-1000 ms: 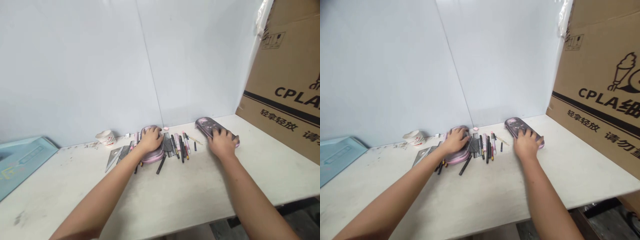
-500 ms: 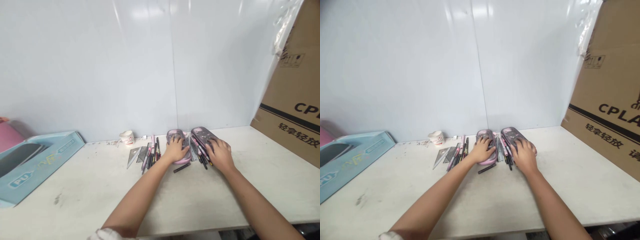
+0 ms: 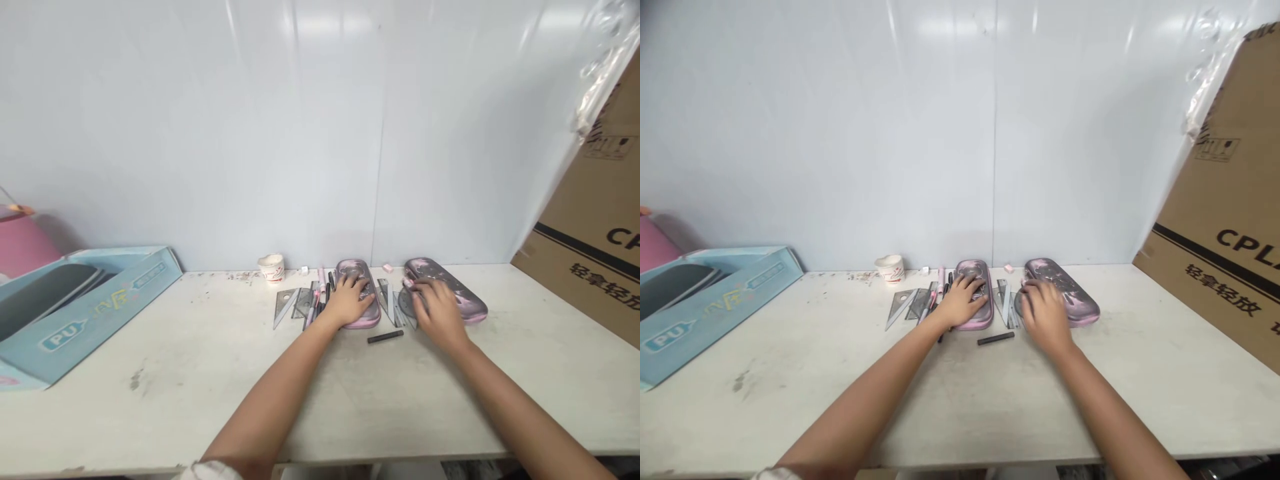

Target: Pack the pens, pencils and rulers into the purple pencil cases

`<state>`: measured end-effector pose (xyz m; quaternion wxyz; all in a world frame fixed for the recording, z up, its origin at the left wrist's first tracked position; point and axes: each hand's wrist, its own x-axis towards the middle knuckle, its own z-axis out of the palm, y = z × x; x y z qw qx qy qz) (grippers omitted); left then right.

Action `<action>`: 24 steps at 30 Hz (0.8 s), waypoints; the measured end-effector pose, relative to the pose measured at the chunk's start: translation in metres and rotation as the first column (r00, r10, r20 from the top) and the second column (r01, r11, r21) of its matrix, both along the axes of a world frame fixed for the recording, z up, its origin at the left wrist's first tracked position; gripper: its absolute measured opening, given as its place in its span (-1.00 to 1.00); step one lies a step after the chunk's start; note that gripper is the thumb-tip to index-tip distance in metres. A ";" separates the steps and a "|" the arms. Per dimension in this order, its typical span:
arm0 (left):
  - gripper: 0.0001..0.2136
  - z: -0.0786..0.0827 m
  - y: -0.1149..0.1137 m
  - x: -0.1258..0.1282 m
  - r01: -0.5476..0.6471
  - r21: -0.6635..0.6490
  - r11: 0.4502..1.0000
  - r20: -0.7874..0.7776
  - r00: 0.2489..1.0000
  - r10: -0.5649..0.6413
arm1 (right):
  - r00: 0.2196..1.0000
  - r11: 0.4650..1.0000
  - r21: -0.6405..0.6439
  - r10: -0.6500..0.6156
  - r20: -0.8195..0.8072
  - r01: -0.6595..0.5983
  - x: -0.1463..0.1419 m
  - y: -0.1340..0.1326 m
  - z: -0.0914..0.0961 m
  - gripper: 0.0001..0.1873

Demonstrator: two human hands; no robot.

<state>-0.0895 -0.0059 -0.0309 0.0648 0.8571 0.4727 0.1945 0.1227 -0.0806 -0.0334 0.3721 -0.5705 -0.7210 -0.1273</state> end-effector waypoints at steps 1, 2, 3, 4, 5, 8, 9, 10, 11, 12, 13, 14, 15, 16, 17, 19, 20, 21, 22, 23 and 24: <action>-0.53 -0.003 0.000 -0.005 0.011 0.023 1.000 0.018 1.000 -0.012 | 0.996 0.994 -0.083 0.077 0.033 -0.074 -0.013 0.000 0.004 -0.72; -0.55 -0.005 0.000 -0.010 0.018 0.040 0.999 0.034 0.999 -0.020 | 0.984 0.971 -0.189 0.161 0.072 -0.145 -0.024 -0.001 0.006 -0.73; -0.55 -0.007 -0.001 -0.014 0.021 0.048 0.999 0.051 0.998 -0.024 | 0.965 0.934 -0.294 0.242 0.104 -0.202 -0.034 -0.003 0.008 -0.74; -0.56 -0.008 -0.002 -0.018 0.019 0.048 0.999 0.067 0.998 -0.022 | 0.941 0.889 -0.390 0.313 0.130 -0.242 -0.042 -0.004 0.009 -0.75; -0.56 -0.008 -0.004 -0.022 0.011 0.041 0.999 0.082 0.997 -0.014 | 0.919 0.848 -0.463 0.363 0.151 -0.259 -0.047 -0.005 0.009 -0.75; -0.57 -0.007 -0.011 -0.030 -0.025 -0.003 1.000 0.120 0.992 0.025 | 0.896 0.813 -0.545 0.379 0.229 -0.205 -0.048 -0.006 0.004 -0.76; -0.57 -0.006 -0.013 -0.031 -0.037 -0.021 0.999 0.134 0.990 0.039 | 0.902 0.828 -0.539 0.339 0.267 -0.152 -0.045 -0.005 0.002 -0.77; -0.57 -0.006 -0.014 -0.032 -0.050 -0.040 0.998 0.149 0.987 0.055 | 0.910 0.850 -0.520 0.281 0.305 -0.088 -0.042 -0.003 0.000 -0.76; -0.57 -0.006 -0.015 -0.032 -0.062 -0.058 0.996 0.164 0.984 0.071 | 0.917 0.871 -0.490 0.212 0.339 -0.020 -0.039 0.000 -0.002 -0.75; -0.56 -0.006 -0.016 -0.032 -0.073 -0.071 0.995 0.178 0.980 0.085 | 0.921 0.890 -0.454 0.138 0.364 0.045 -0.038 0.004 -0.003 -0.72; -0.56 -0.007 -0.017 -0.031 -0.083 -0.078 0.993 0.190 0.977 0.097 | 0.924 0.904 -0.416 0.070 0.375 0.100 -0.038 0.007 -0.003 -0.69; -0.56 -0.007 -0.017 -0.031 -0.090 -0.078 0.993 0.198 0.975 0.104 | 0.928 0.912 -0.385 0.014 0.373 0.141 -0.041 0.010 -0.002 -0.65; -0.55 -0.008 -0.018 -0.030 -0.095 -0.075 0.993 0.203 0.973 0.109 | 0.933 0.915 -0.367 -0.028 0.358 0.168 -0.046 0.014 -0.002 -0.60; -0.55 -0.009 -0.019 -0.030 -0.098 -0.070 0.993 0.205 0.972 0.110 | 0.941 0.912 -0.367 -0.053 0.334 0.181 -0.053 0.017 -0.001 -0.54; -0.55 -0.010 -0.020 -0.030 -0.099 -0.065 0.993 0.207 0.972 0.110 | 0.951 0.906 -0.380 -0.065 0.304 0.183 -0.061 0.019 -0.001 -0.48; -0.56 -0.011 -0.023 -0.032 -0.095 -0.050 0.994 0.217 0.971 0.104 | 0.972 0.892 -0.423 -0.063 0.228 0.157 -0.079 0.024 -0.002 -0.41; -0.57 -0.012 -0.024 -0.034 -0.091 -0.038 0.995 0.229 0.969 0.097 | 0.983 0.889 -0.438 -0.055 0.177 0.129 -0.086 0.026 -0.004 -0.40; -0.57 -0.011 -0.025 -0.036 -0.084 -0.023 0.996 0.250 0.964 0.087 | 0.993 0.892 -0.444 -0.043 0.111 0.089 -0.092 0.028 -0.007 -0.41; -0.55 -0.010 -0.026 -0.039 -0.076 -0.006 0.997 0.282 0.956 0.075 | 0.999 0.898 -0.438 -0.027 0.030 0.037 -0.097 0.029 -0.010 -0.43; -0.52 -0.008 -0.027 -0.041 -0.076 0.012 0.997 0.332 0.941 0.068 | 0.998 0.908 -0.418 -0.002 -0.064 -0.025 -0.099 0.030 -0.014 -0.46; -0.48 -0.006 -0.027 -0.043 -0.093 0.024 0.995 0.401 0.913 0.076 | 0.986 0.919 -0.383 0.031 -0.163 -0.093 -0.100 0.030 -0.018 -0.50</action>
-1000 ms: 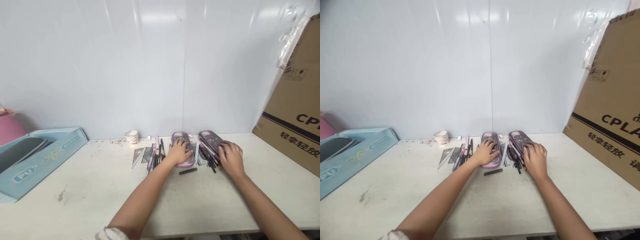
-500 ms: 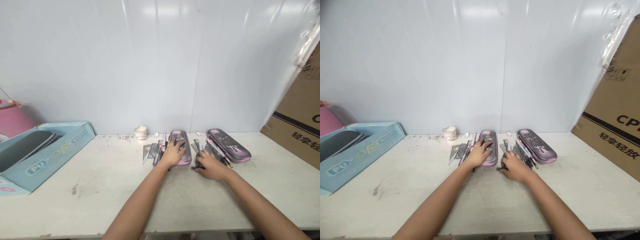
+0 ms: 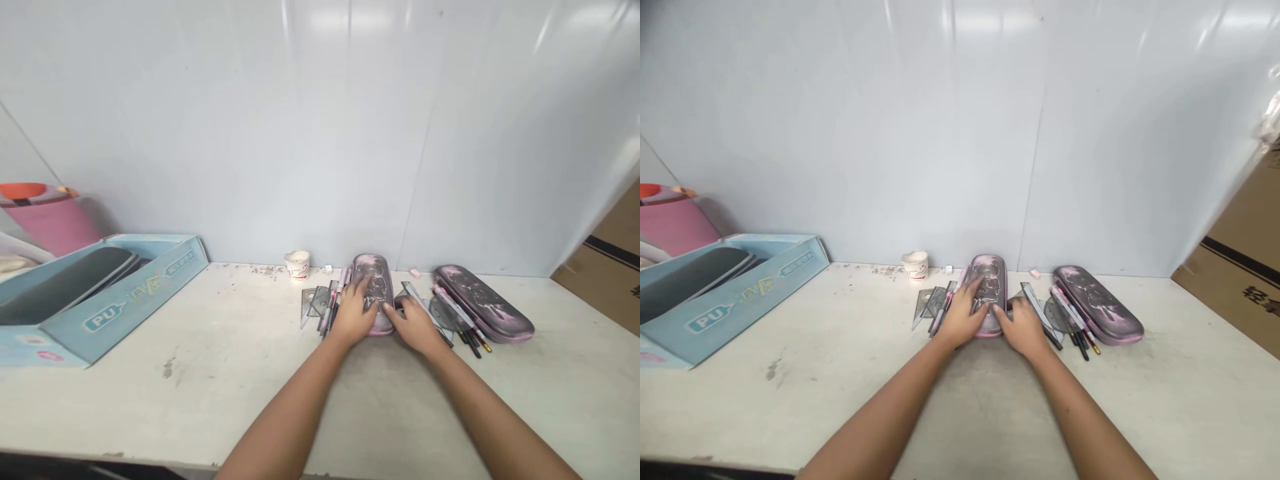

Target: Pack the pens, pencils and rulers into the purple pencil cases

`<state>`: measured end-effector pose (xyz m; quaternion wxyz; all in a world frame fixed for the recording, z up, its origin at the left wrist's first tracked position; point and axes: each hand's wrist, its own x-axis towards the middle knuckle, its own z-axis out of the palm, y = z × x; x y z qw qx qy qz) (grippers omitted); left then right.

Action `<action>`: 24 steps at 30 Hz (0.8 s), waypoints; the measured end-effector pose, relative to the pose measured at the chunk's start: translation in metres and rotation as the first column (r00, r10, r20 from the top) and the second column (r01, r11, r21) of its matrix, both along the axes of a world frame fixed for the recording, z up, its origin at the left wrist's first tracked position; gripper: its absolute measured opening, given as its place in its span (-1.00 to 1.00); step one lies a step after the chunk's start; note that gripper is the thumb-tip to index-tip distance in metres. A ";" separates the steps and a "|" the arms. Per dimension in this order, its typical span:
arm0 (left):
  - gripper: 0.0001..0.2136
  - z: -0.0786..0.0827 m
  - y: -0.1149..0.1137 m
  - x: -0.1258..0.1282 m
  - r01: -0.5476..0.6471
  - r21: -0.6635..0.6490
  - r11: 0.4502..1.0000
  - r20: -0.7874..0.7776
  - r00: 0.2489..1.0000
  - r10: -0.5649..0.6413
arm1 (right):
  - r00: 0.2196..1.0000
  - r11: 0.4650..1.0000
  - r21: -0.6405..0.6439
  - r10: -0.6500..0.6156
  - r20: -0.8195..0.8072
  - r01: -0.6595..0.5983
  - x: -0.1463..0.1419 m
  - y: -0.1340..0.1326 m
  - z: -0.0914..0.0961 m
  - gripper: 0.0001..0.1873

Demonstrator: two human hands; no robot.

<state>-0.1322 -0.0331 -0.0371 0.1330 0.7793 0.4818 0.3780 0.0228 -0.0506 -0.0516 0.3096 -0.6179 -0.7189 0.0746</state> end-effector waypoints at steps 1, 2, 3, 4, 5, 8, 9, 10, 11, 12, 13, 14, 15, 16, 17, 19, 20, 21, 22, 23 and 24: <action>-0.42 0.003 0.000 -0.001 -0.037 0.009 0.999 0.098 0.995 0.036 | 0.995 0.999 0.038 0.032 -0.097 -0.028 0.000 0.000 -0.004 -0.52; -0.37 0.006 0.000 -0.001 -0.088 0.001 0.996 0.214 0.973 0.086 | 0.981 0.995 0.081 0.064 -0.181 -0.051 0.001 0.000 -0.007 -0.54; -0.34 0.009 0.000 -0.001 -0.135 -0.025 0.991 0.337 0.932 0.135 | 0.964 0.990 0.123 0.097 -0.248 -0.068 0.002 -0.001 -0.009 -0.54; -0.32 0.012 0.000 0.000 -0.158 -0.064 0.985 0.454 0.875 0.170 | 0.945 0.983 0.162 0.128 -0.300 -0.081 0.004 -0.002 -0.011 -0.54; -0.33 0.015 0.000 0.001 -0.138 -0.107 0.985 0.552 0.815 0.174 | 0.927 0.976 0.194 0.160 -0.338 -0.098 0.004 -0.003 -0.012 -0.54; -0.44 0.025 -0.005 0.001 0.077 -0.158 0.984 0.704 0.708 0.058 | 0.873 0.942 0.282 0.288 -0.393 -0.184 0.005 -0.008 -0.011 -0.58; -0.48 0.028 -0.008 0.001 0.107 -0.143 0.984 0.704 0.709 0.025 | 0.865 0.928 0.309 0.321 -0.385 -0.207 0.004 -0.009 -0.009 -0.61; -0.51 0.031 -0.011 0.000 0.082 -0.110 0.990 0.677 0.736 0.015 | 0.869 0.918 0.333 0.335 -0.365 -0.214 0.004 -0.009 -0.008 -0.65; -0.52 0.034 -0.014 -0.002 0.007 -0.054 0.999 0.621 0.783 0.028 | 0.883 0.913 0.354 0.326 -0.338 -0.202 0.005 -0.010 -0.006 -0.68; -0.52 0.037 -0.016 -0.004 -0.092 0.029 0.995 0.540 0.839 0.061 | 0.903 0.912 0.373 0.298 -0.310 -0.173 0.006 -0.010 -0.004 -0.71; -0.52 0.038 -0.019 -0.006 -0.183 0.133 0.974 0.440 0.892 0.107 | 0.922 0.911 0.391 0.258 -0.288 -0.133 0.007 -0.010 -0.002 -0.74; -0.54 0.040 -0.020 -0.008 -0.248 0.240 0.939 0.335 0.929 0.160 | 0.936 0.908 0.410 0.216 -0.277 -0.088 0.009 -0.010 0.000 -0.75; -0.56 0.040 -0.021 -0.010 -0.286 0.334 0.898 0.239 0.947 0.213 | 0.944 0.901 0.432 0.178 -0.278 -0.042 0.011 -0.010 0.002 -0.76; -0.59 0.039 -0.022 -0.012 -0.305 0.408 0.861 0.160 0.952 0.261 | 0.946 0.891 0.455 0.145 -0.291 0.003 0.014 -0.010 0.004 -0.77; -0.60 0.038 -0.021 -0.014 -0.317 0.461 0.829 0.101 0.947 0.306 | 0.944 0.877 0.479 0.116 -0.307 0.048 0.016 -0.010 0.006 -0.79; -0.58 0.034 -0.019 -0.017 -0.336 0.525 0.782 0.020 0.924 0.383 | 0.938 0.842 0.525 0.072 -0.339 0.125 0.019 -0.011 0.009 -0.80; -0.57 0.031 -0.017 -0.019 -0.338 0.544 0.768 -0.016 0.911 0.413 | 0.936 0.825 0.546 0.061 -0.347 0.149 0.020 -0.012 0.010 -0.80; -0.56 0.029 -0.016 -0.020 -0.333 0.560 0.758 -0.055 0.899 0.435 | 0.936 0.811 0.563 0.056 -0.347 0.160 0.020 -0.013 0.011 -0.80; -0.55 0.026 -0.014 -0.020 -0.321 0.574 0.753 -0.094 0.888 0.450 | 0.940 0.801 0.577 0.055 -0.337 0.160 0.019 -0.014 0.012 -0.79; -0.55 0.023 -0.013 -0.020 -0.306 0.587 0.750 -0.131 0.878 0.460 | 0.946 0.793 0.589 0.053 -0.319 0.154 0.017 -0.015 0.012 -0.77; -0.55 0.021 -0.011 -0.020 -0.287 0.598 0.749 -0.163 0.870 0.464 | 0.954 0.786 0.600 0.046 -0.296 0.148 0.014 -0.016 0.012 -0.75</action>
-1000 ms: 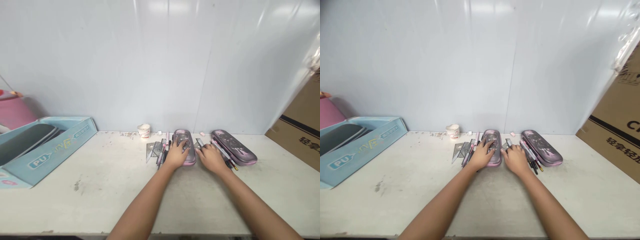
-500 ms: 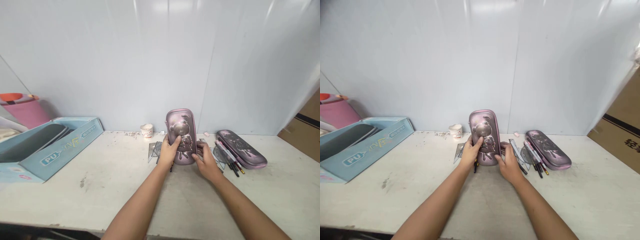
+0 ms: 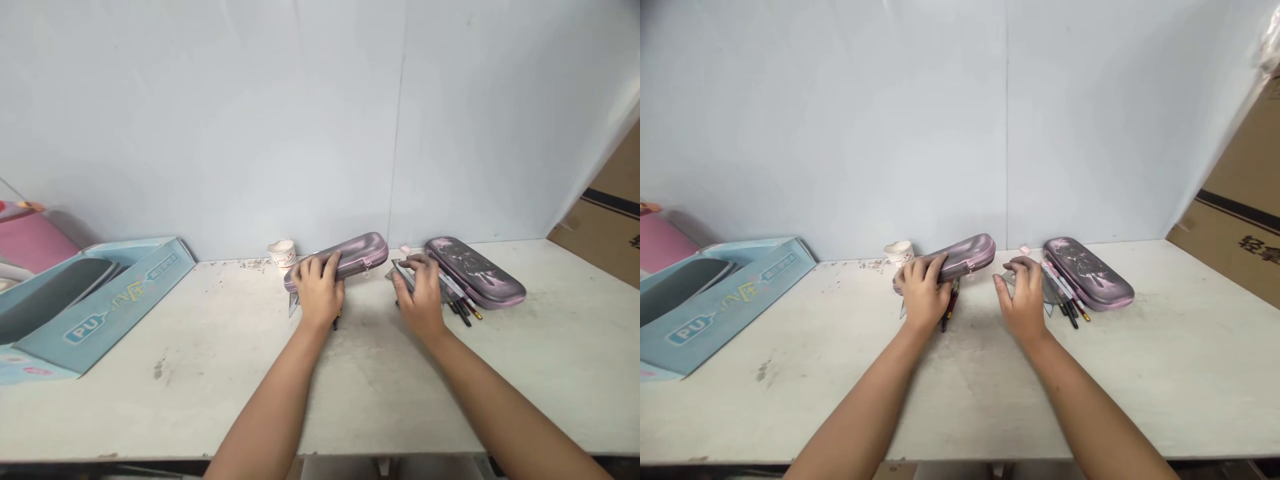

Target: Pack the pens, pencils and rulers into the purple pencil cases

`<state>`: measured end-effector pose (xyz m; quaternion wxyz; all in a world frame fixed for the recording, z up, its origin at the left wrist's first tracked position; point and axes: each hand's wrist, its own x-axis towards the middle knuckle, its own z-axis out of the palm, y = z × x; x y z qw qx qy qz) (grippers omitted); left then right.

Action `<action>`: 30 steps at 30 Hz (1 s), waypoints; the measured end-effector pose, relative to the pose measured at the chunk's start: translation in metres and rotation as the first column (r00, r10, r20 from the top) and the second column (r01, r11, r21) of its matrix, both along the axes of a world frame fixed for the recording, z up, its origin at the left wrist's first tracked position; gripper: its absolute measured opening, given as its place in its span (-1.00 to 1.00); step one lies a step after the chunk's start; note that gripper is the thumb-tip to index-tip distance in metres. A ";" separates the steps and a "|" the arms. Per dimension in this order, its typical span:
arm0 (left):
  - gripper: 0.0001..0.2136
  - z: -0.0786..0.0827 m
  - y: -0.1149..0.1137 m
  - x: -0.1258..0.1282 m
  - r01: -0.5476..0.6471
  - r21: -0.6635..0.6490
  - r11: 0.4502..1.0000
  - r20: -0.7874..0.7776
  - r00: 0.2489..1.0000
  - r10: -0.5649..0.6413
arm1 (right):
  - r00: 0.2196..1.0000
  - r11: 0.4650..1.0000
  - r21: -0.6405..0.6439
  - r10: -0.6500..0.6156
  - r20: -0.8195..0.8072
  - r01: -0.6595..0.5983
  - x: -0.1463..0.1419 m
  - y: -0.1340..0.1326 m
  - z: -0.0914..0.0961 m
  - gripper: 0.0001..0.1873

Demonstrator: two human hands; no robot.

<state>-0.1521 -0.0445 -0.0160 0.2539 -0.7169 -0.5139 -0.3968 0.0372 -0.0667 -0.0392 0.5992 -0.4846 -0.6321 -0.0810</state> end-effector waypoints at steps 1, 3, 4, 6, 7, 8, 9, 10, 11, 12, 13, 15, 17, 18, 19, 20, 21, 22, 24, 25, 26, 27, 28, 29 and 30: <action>-0.55 -0.002 0.001 0.001 0.000 0.002 1.000 -0.031 1.000 0.000 | 0.999 1.000 0.009 -0.020 0.029 0.020 -0.003 -0.001 0.000 -0.74; -0.58 -0.004 0.001 0.005 0.010 0.015 1.000 -0.081 0.997 -0.009 | 0.991 0.996 0.031 -0.085 0.106 0.082 -0.008 -0.001 0.000 -0.70; -0.60 -0.005 0.001 0.007 0.016 0.025 1.000 -0.099 0.995 -0.014 | 0.981 0.992 0.045 -0.123 0.149 0.118 -0.010 0.000 0.000 -0.70; -0.63 -0.005 0.001 0.011 0.025 0.044 0.999 -0.126 0.992 -0.019 | 0.951 0.981 0.077 -0.192 0.241 0.179 -0.012 0.000 0.001 -0.72; -0.63 -0.005 0.000 0.013 0.025 0.050 0.998 -0.134 0.991 -0.019 | 0.934 0.975 0.090 -0.221 0.281 0.203 -0.013 0.000 0.002 -0.74; -0.63 -0.005 0.000 0.014 0.024 0.052 0.998 -0.142 0.990 -0.017 | 0.917 0.969 0.100 -0.246 0.313 0.226 -0.013 0.000 0.003 -0.78; -0.64 -0.005 -0.001 0.016 0.021 0.051 0.998 -0.148 0.989 -0.013 | 0.902 0.963 0.107 -0.268 0.338 0.246 -0.013 -0.001 0.003 -0.83; -0.64 -0.004 -0.001 0.016 0.017 0.050 0.999 -0.155 0.988 -0.009 | 0.889 0.958 0.111 -0.288 0.356 0.265 -0.013 -0.001 0.004 -0.86; -0.64 -0.004 -0.002 0.017 0.013 0.051 0.999 -0.163 0.987 -0.004 | 0.878 0.953 0.114 -0.303 0.370 0.281 -0.013 -0.002 0.005 -0.88; -0.64 -0.003 -0.002 0.018 0.009 0.055 0.998 -0.173 0.985 0.001 | 0.869 0.949 0.115 -0.315 0.382 0.294 -0.013 -0.002 0.006 -0.88; -0.65 -0.003 -0.002 0.018 0.006 0.062 0.998 -0.182 0.983 0.005 | 0.861 0.947 0.115 -0.322 0.395 0.301 -0.013 -0.003 0.006 -0.86; -0.66 -0.002 -0.002 0.018 0.007 0.083 0.997 -0.194 0.981 0.009 | 0.847 0.946 0.112 -0.322 0.422 0.304 -0.013 -0.002 0.007 -0.78; -0.67 -0.001 -0.002 0.018 0.017 0.100 0.995 -0.201 0.979 0.004 | 0.839 0.948 0.102 -0.315 0.444 0.301 -0.013 -0.002 0.007 -0.71; -0.67 -0.001 -0.002 0.018 0.022 0.106 0.994 -0.205 0.979 0.001 | 0.837 0.949 0.097 -0.312 0.450 0.301 -0.013 -0.002 0.007 -0.70; -0.67 -0.001 -0.002 0.018 0.026 0.114 0.993 -0.207 0.978 -0.002 | 0.835 0.948 0.093 -0.312 0.454 0.303 -0.014 -0.002 0.008 -0.72; -0.67 0.000 -0.002 0.018 0.030 0.123 0.992 -0.208 0.978 -0.004 | 0.831 0.946 0.091 -0.316 0.457 0.310 -0.014 -0.002 0.008 -0.75; -0.67 0.000 -0.002 0.018 0.033 0.131 0.991 -0.208 0.978 -0.006 | 0.827 0.943 0.093 -0.325 0.458 0.319 -0.014 -0.002 0.008 -0.77; -0.67 0.000 -0.002 0.018 0.036 0.139 0.990 -0.207 0.978 -0.007 | 0.822 0.939 0.098 -0.336 0.460 0.329 -0.014 -0.002 0.009 -0.79; -0.67 0.000 -0.002 0.019 0.043 0.153 0.987 -0.205 0.979 -0.010 | 0.813 0.934 0.107 -0.351 0.464 0.342 -0.015 -0.004 0.010 -0.80; -0.68 0.000 -0.003 0.019 0.045 0.159 0.986 -0.205 0.979 -0.012 | 0.811 0.933 0.109 -0.353 0.466 0.343 -0.015 -0.005 0.010 -0.79; -0.68 0.000 -0.003 0.019 0.047 0.165 0.985 -0.205 0.979 -0.012 | 0.810 0.933 0.109 -0.351 0.470 0.342 -0.015 -0.006 0.010 -0.78; -0.68 0.000 -0.004 0.019 0.049 0.170 0.984 -0.206 0.979 -0.013 | 0.808 0.935 0.110 -0.348 0.475 0.338 -0.016 -0.007 0.011 -0.77; -0.68 0.000 -0.005 0.020 0.051 0.172 0.984 -0.205 0.979 -0.015 | 0.806 0.936 0.111 -0.346 0.480 0.335 -0.015 -0.008 0.011 -0.76; -0.68 0.000 -0.005 0.020 0.052 0.171 0.984 -0.201 0.979 -0.016 | 0.804 0.936 0.114 -0.344 0.484 0.332 -0.015 -0.009 0.011 -0.75; -0.68 0.000 -0.006 0.021 0.052 0.166 0.985 -0.195 0.981 -0.019 | 0.805 0.937 0.120 -0.344 0.484 0.328 -0.015 -0.009 0.011 -0.75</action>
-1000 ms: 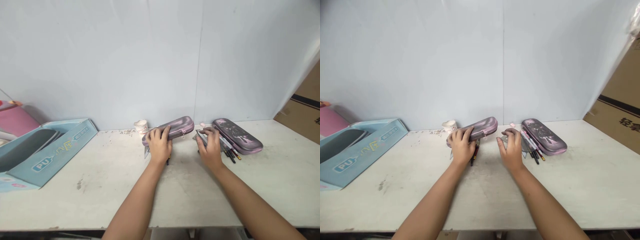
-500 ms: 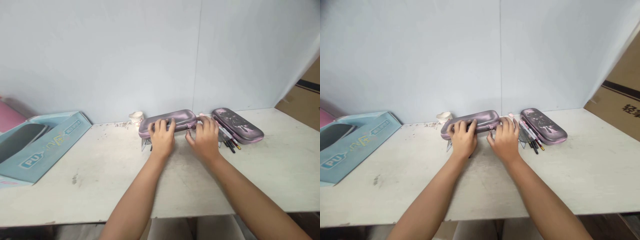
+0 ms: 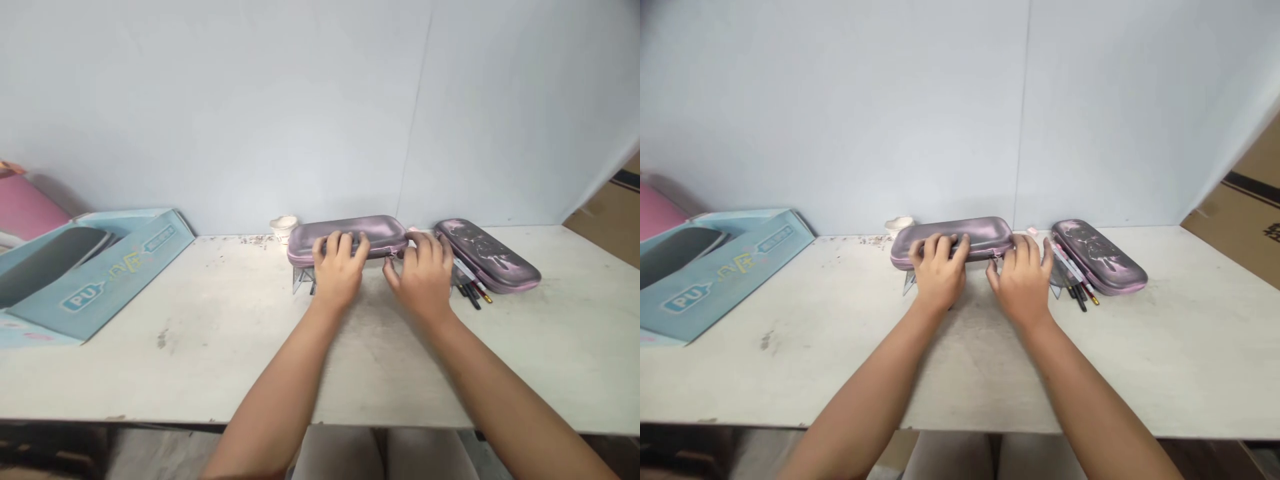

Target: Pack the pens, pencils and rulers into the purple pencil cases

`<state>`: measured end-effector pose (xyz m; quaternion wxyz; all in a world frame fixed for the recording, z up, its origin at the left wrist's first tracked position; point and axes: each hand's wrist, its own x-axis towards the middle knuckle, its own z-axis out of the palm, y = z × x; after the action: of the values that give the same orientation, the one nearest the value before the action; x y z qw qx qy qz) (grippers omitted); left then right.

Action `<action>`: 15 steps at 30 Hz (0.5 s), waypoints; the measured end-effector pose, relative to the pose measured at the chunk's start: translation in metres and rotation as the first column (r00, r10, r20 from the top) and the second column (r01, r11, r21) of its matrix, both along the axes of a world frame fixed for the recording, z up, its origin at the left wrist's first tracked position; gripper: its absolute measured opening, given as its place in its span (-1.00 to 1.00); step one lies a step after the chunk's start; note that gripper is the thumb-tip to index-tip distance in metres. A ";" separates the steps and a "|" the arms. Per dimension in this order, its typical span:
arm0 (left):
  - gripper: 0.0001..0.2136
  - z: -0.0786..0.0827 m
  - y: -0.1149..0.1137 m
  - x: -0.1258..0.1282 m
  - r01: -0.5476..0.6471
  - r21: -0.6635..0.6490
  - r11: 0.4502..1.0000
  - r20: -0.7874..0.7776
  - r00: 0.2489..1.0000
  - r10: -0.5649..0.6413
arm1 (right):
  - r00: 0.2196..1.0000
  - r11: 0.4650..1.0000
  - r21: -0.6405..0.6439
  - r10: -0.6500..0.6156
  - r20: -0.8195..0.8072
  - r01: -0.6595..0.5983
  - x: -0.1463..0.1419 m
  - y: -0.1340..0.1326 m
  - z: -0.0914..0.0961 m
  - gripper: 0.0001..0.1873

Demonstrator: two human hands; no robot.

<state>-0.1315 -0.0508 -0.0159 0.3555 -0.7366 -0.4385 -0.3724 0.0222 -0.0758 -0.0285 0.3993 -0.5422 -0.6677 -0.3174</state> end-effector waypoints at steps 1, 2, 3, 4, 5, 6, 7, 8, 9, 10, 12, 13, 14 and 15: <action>-0.68 0.000 -0.001 0.001 0.003 -0.014 1.000 0.007 1.000 -0.003 | 1.000 1.000 0.007 0.006 0.000 -0.006 0.000 0.000 0.000 -0.76; -0.68 0.000 -0.002 0.001 0.009 -0.035 0.999 0.016 1.000 -0.009 | 1.000 1.000 0.014 0.016 -0.003 -0.016 0.001 -0.001 0.000 -0.78; -0.67 0.000 -0.002 0.002 0.018 -0.060 0.998 0.026 1.000 -0.017 | 1.000 0.999 0.020 0.027 -0.008 -0.027 0.001 -0.001 0.000 -0.79; -0.67 0.000 -0.003 0.002 0.029 -0.087 0.996 0.035 0.999 -0.026 | 0.999 0.999 0.024 0.040 -0.012 -0.040 0.001 -0.001 0.000 -0.80; -0.66 0.000 -0.004 0.003 0.040 -0.110 0.993 0.042 0.998 -0.036 | 0.998 0.998 0.024 0.054 -0.015 -0.054 0.001 -0.001 0.001 -0.80; -0.66 0.000 -0.004 0.003 0.049 -0.129 0.990 0.049 0.998 -0.043 | 0.998 0.998 0.021 0.067 -0.017 -0.067 0.002 -0.002 0.001 -0.80; -0.66 0.000 -0.004 0.003 0.054 -0.140 0.989 0.054 0.997 -0.047 | 0.997 0.997 0.016 0.079 -0.018 -0.079 0.002 -0.002 0.001 -0.79; -0.65 -0.001 -0.004 0.003 0.056 -0.144 0.988 0.059 0.997 -0.048 | 0.996 0.996 0.012 0.091 -0.019 -0.090 0.002 -0.002 0.001 -0.79; -0.65 -0.001 -0.004 0.003 0.057 -0.145 0.988 0.062 0.997 -0.048 | 0.995 0.995 0.010 0.103 -0.018 -0.103 0.003 -0.002 0.001 -0.79; -0.65 -0.002 -0.003 0.002 0.057 -0.143 0.988 0.067 0.997 -0.048 | 0.993 0.993 0.009 0.117 -0.015 -0.117 0.004 -0.002 0.001 -0.80; -0.65 -0.002 -0.002 0.001 0.056 -0.138 0.989 0.083 0.996 -0.045 | 0.988 0.988 0.014 0.152 -0.003 -0.152 0.007 -0.001 0.001 -0.82; -0.65 -0.002 -0.002 0.000 0.056 -0.135 0.989 0.090 0.995 -0.044 | 0.986 0.986 0.021 0.167 0.003 -0.167 0.008 -0.001 0.001 -0.83; -0.65 -0.002 -0.001 -0.002 0.055 -0.133 0.990 0.097 0.994 -0.043 | 0.984 0.983 0.029 0.180 0.006 -0.180 0.010 -0.001 0.002 -0.84; -0.65 -0.002 -0.001 -0.003 0.057 -0.134 0.989 0.101 0.994 -0.044 | 0.982 0.981 0.039 0.190 0.008 -0.190 0.012 0.000 0.002 -0.86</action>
<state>-0.1344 -0.0517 -0.0176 0.2729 -0.7511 -0.4609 -0.3860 0.0345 -0.0761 -0.0265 0.4371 -0.4673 -0.7108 -0.2921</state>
